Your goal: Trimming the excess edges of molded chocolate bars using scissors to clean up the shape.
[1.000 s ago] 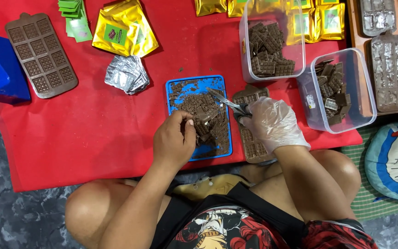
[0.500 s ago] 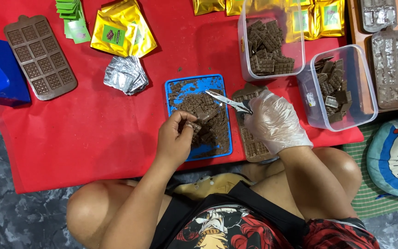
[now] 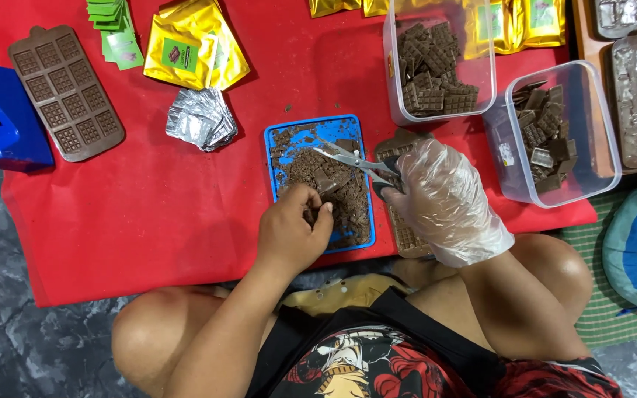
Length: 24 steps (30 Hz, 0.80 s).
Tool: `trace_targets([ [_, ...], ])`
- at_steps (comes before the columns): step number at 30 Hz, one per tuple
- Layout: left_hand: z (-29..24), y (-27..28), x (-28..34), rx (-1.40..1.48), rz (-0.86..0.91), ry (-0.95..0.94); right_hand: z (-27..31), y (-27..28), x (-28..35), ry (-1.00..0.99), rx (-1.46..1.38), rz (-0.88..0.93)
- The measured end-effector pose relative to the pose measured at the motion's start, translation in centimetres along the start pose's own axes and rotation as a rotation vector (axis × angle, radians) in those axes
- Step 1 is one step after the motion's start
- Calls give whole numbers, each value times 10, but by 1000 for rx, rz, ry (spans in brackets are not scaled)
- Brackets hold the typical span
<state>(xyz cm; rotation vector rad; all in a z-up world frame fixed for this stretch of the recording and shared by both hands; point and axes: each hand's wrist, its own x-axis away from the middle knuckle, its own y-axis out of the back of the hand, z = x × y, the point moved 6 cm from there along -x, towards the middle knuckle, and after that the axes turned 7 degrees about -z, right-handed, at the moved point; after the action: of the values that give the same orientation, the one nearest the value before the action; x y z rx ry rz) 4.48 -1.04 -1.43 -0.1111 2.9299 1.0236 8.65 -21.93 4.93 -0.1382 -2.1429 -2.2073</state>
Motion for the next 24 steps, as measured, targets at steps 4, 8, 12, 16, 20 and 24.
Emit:
trace_targets([
  [4, -18, 7, 0, -58, 72, -96, -12, -28, 8, 177, 68, -212],
  [8, -30, 6, 4, -203, 115, -268, -4, -19, 11, 209, 45, -259],
  [12, -23, -5, 7, -308, 208, -277, -1, -19, 12, 221, 59, -249],
  [16, -21, -6, 6, -329, 234, -257, 1, -14, 15, 252, 36, -277],
  [20, -22, -3, 4, -310, 204, -254, 1, -9, 15, 220, -3, -240],
  [24, -21, -1, 2, -312, 230, -200, -7, -17, 14, 264, -30, -293],
])
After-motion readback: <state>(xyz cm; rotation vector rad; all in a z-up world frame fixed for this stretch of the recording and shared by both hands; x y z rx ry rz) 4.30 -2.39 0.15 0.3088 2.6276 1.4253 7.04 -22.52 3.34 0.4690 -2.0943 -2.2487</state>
